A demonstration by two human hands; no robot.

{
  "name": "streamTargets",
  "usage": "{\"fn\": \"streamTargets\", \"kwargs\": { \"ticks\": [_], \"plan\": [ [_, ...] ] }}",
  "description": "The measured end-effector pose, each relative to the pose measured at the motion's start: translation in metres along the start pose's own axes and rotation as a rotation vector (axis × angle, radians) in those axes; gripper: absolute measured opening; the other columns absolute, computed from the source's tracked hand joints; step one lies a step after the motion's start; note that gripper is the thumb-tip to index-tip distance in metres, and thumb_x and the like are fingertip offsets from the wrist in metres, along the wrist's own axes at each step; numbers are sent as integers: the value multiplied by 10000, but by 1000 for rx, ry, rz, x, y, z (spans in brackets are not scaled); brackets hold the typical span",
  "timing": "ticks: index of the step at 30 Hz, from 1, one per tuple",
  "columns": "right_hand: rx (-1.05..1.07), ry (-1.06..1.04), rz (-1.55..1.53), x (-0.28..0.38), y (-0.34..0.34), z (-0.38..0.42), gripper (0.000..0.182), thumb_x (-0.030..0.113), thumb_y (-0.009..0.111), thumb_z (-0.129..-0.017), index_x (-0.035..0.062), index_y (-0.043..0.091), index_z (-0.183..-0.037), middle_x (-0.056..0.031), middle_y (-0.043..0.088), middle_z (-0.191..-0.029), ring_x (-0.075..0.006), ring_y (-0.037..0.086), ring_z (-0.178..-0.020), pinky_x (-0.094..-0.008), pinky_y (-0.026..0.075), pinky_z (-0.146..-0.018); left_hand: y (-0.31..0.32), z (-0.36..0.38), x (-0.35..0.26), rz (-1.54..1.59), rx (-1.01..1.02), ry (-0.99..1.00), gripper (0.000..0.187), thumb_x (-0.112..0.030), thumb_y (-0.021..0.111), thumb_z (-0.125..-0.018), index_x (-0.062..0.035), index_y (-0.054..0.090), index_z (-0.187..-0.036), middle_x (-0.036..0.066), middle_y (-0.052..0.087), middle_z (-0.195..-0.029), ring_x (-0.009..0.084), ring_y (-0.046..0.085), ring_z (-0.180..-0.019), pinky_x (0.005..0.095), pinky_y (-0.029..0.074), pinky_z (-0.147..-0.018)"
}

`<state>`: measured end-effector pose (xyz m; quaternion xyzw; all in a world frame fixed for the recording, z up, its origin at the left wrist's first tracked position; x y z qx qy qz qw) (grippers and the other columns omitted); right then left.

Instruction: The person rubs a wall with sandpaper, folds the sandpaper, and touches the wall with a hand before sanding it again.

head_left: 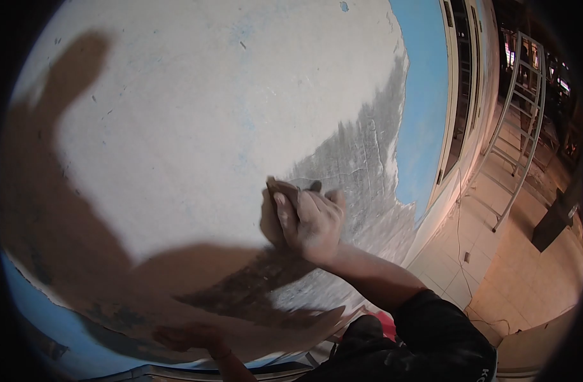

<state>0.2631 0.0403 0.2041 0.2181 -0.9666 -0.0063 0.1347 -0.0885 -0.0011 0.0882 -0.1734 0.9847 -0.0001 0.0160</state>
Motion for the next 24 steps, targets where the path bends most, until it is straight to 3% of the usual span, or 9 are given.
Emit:
{"fn": "streamTargets", "kwargs": {
  "ticks": [4,7,10,16,19,22,24],
  "plan": [
    [103,-18,-24,1,-1,43,215,154,660,-750,124,479,-639,17,477,-495,-152,452,-423,-304,258,-497,-6,-1,-1,-14,32,0,565,-363,171,-963,52,277,-1330,235,308,-1340,404,287,-1253,503,268,-987],
    [36,-78,19,5,-4,25,207,142,660,-750,118,484,-644,19,481,-506,-136,450,-426,-298,256,-498,-1,0,-1,17,17,-22,577,-379,176,-959,52,278,-1330,235,311,-1337,402,278,-1260,504,257,-992],
    [40,6,-26,3,-1,-5,235,94,646,-758,99,461,-613,-19,470,-504,-170,429,-403,-333,264,-517,-3,0,0,24,22,-29,580,-382,177,-959,51,279,-1329,235,313,-1335,397,273,-1264,503,250,-994],
    [66,98,-69,-3,1,48,216,110,637,-766,90,477,-622,-21,467,-508,-177,434,-407,-329,266,-517,1,6,7,51,29,-42,582,-391,180,-959,43,278,-1333,231,306,-1340,394,271,-1264,495,250,-1002],
    [-12,-36,-9,3,-1,31,299,144,643,-770,133,400,-596,8,476,-501,-143,425,-403,-301,239,-493,3,7,11,38,55,-58,578,-394,180,-960,33,284,-1335,224,301,-1344,391,267,-1266,492,248,-1010],
    [0,-12,-29,5,2,3,299,137,641,-769,137,398,-595,6,475,-495,-138,427,-402,-299,241,-489,5,10,12,20,56,-45,563,-382,175,-964,27,283,-1336,218,299,-1348,388,266,-1267,491,249,-1015],
    [17,39,-45,1,1,14,225,125,640,-767,109,466,-625,-12,491,-522,-160,449,-416,-315,262,-508,5,8,10,21,42,-17,554,-372,171,-966,25,276,-1339,215,299,-1350,386,266,-1268,492,249,-1017]
  ]
}}
Point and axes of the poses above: each hand's wrist, its own z-axis away from the middle knuckle, its own y-axis out of the palm, x = y × z, the point moved 10 cm from there along -z, towards the middle knuckle
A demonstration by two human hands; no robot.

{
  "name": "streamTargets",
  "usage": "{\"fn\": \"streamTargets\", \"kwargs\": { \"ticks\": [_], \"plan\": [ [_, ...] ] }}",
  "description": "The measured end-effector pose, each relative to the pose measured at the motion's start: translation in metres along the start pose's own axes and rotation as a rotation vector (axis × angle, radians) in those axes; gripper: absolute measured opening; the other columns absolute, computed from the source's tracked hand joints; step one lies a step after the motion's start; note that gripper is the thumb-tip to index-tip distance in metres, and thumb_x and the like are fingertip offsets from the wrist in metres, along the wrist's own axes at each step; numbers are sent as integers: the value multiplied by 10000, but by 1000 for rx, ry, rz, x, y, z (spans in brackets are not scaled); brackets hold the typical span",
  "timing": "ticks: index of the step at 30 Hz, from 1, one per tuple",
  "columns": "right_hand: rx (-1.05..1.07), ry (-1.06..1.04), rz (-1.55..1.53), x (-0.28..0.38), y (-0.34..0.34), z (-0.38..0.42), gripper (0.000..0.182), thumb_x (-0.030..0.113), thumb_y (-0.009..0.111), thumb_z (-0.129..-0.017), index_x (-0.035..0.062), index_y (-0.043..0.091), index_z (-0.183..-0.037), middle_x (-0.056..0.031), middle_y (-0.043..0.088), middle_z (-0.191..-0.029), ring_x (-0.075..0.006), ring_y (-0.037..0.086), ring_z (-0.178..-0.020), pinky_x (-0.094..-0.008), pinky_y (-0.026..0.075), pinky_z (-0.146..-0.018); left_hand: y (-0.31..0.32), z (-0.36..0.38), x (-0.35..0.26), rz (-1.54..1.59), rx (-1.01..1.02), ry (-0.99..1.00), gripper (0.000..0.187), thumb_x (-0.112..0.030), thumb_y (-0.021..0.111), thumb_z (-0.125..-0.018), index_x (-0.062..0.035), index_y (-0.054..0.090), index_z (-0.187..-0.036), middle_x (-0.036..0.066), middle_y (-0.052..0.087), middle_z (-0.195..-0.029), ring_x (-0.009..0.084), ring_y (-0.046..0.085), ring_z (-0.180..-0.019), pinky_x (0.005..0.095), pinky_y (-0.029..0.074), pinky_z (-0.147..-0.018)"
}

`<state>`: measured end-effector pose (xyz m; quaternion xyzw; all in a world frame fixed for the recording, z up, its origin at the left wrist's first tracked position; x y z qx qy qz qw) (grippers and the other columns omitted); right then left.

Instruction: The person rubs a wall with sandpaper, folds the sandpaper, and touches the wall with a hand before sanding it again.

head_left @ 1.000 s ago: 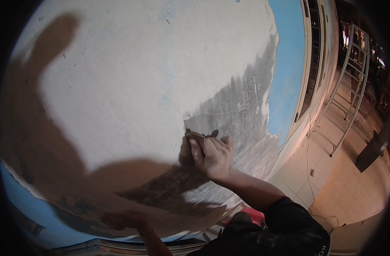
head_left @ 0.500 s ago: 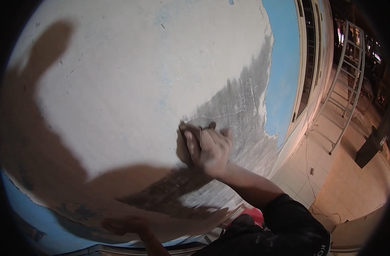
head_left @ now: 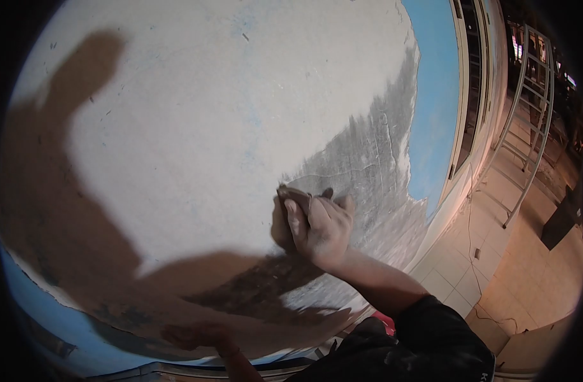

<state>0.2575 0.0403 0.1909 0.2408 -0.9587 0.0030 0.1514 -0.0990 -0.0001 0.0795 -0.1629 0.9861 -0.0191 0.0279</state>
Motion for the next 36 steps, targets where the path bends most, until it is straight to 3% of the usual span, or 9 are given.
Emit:
{"fn": "streamTargets", "kwargs": {
  "ticks": [4,10,13,16,19,22,29,36],
  "plan": [
    [102,47,-28,-5,2,28,196,119,645,-761,95,500,-632,-24,494,-528,-175,461,-425,-324,272,-526,-3,-2,-3,15,5,3,555,-370,168,-967,26,254,-1346,218,300,-1348,387,265,-1269,499,245,-1016],
    [69,5,19,3,0,-18,187,116,643,-768,96,514,-633,-24,508,-532,-171,465,-426,-319,273,-527,-5,-1,-2,28,-10,-18,571,-386,175,-963,34,281,-1336,227,315,-1336,388,272,-1268,501,243,-1017],
    [-19,-23,63,-2,-1,5,282,141,659,-747,138,422,-595,2,487,-496,-132,422,-401,-297,251,-494,0,1,4,51,-18,-31,571,-386,179,-963,35,295,-1332,230,320,-1336,391,280,-1264,501,245,-1017],
    [94,62,7,-7,3,30,151,117,642,-772,94,542,-661,-25,508,-532,-177,458,-426,-313,270,-521,-1,0,1,11,10,-32,575,-387,179,-963,36,291,-1335,236,321,-1338,396,287,-1260,505,251,-1013],
    [-1,-36,8,5,-4,4,179,119,643,-773,101,522,-643,-21,497,-524,-174,459,-425,-313,270,-512,0,3,4,4,-2,-18,575,-387,181,-962,33,280,-1343,237,318,-1343,398,289,-1258,506,260,-1007],
    [30,4,18,5,-1,-24,209,114,646,-768,110,498,-620,-17,483,-514,-174,450,-420,-315,270,-506,-1,1,1,2,-4,-21,567,-380,183,-963,29,281,-1343,235,315,-1344,398,290,-1257,505,265,-1004],
    [36,29,-21,-3,-3,21,269,115,648,-766,103,449,-585,-25,463,-499,-182,422,-406,-325,270,-512,-1,1,0,-30,-26,-8,523,-333,217,-967,45,302,-1319,235,329,-1326,403,312,-1240,504,278,-995],
    [-5,0,4,2,-1,-24,230,111,643,-761,104,481,-598,-25,499,-516,-174,429,-406,-313,270,-507,-11,-10,-13,-39,-30,59,489,-277,213,-968,50,287,-1324,244,334,-1313,404,323,-1229,498,292,-980]
  ]
}}
Point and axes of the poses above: each hand's wrist, its own z-axis away from the middle knuckle, its own y-axis out of the palm, x = y × z, the point moved 10 cm from there along -z, towards the middle knuckle
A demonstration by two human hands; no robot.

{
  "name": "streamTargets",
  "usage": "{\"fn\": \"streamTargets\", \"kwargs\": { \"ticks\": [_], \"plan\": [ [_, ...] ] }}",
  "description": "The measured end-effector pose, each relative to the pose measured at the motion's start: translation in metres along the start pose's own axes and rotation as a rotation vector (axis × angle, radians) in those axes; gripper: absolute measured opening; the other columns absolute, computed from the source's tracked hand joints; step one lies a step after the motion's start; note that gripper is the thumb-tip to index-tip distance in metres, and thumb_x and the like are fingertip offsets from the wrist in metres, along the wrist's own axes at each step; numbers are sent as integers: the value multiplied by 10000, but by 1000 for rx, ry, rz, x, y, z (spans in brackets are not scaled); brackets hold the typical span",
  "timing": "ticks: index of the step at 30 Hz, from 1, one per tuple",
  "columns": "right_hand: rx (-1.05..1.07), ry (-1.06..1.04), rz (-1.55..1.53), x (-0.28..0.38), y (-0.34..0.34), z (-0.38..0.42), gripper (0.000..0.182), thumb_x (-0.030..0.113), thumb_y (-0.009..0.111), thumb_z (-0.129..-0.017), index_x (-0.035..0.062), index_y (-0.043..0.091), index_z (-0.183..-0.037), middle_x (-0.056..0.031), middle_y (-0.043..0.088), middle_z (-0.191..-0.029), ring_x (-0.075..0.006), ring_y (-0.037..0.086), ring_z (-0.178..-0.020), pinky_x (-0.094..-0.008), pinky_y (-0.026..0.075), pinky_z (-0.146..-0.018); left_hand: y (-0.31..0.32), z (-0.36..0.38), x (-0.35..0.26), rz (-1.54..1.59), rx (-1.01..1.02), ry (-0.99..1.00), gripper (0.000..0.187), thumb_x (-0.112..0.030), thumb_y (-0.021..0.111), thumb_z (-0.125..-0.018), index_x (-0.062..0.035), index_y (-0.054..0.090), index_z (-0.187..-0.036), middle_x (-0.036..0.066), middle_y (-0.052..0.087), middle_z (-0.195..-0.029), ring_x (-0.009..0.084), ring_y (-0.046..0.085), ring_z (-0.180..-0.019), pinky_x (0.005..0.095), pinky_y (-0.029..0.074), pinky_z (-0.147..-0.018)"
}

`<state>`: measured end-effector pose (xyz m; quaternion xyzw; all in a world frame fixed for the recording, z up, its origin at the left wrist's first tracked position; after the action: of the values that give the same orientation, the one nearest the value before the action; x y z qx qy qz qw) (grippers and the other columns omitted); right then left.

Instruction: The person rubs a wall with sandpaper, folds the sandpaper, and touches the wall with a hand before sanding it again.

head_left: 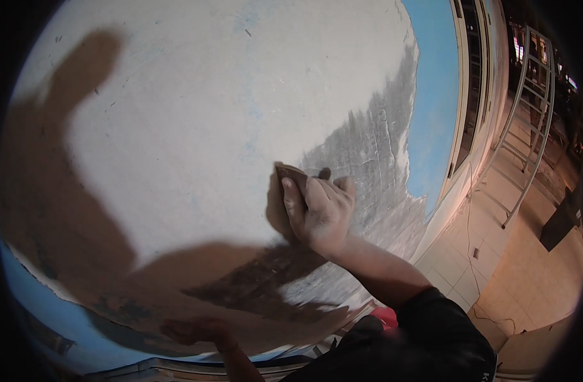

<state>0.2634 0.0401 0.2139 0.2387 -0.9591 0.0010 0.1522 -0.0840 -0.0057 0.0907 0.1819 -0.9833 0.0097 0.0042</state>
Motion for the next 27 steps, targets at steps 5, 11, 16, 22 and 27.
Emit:
{"fn": "streamTargets", "kwargs": {
  "ticks": [5,11,16,22,27],
  "plan": [
    [31,-17,29,2,-2,42,270,122,657,-744,126,431,-597,12,467,-490,-141,428,-407,-304,260,-509,0,-2,0,-2,32,-67,499,-282,213,-967,62,286,-1321,248,324,-1321,403,309,-1239,493,279,-984],
    [-22,-18,24,5,-5,-1,250,119,645,-761,101,458,-596,-27,470,-498,-182,438,-405,-310,276,-514,-8,-10,-10,20,2,-23,505,-288,205,-967,58,278,-1327,250,313,-1333,397,304,-1244,484,276,-990],
    [17,24,-41,-3,-1,40,236,118,649,-765,104,475,-606,-21,484,-505,-181,447,-406,-312,283,-515,3,4,1,-7,3,-18,499,-289,213,-968,55,289,-1322,242,310,-1336,392,303,-1247,487,278,-988],
    [25,-26,-16,4,-5,12,217,126,655,-766,115,497,-617,-18,500,-515,-177,455,-413,-317,270,-505,2,1,2,-24,14,-43,503,-303,213,-970,51,292,-1318,234,332,-1317,387,317,-1238,486,295,-982],
    [-13,16,-1,1,-3,19,275,127,661,-761,114,448,-587,-17,487,-507,-176,442,-410,-318,265,-510,3,3,2,-11,-7,-35,510,-308,211,-970,57,292,-1316,234,325,-1320,386,315,-1237,480,293,-985]
  ]
}}
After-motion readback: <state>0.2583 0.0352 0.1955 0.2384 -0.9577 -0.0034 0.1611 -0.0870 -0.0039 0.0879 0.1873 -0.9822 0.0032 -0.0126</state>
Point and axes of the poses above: each hand's wrist, its own z-axis away from the middle knuckle, its own y-axis out of the palm, x = y × z, the point moved 10 cm from there along -z, towards the middle knuckle
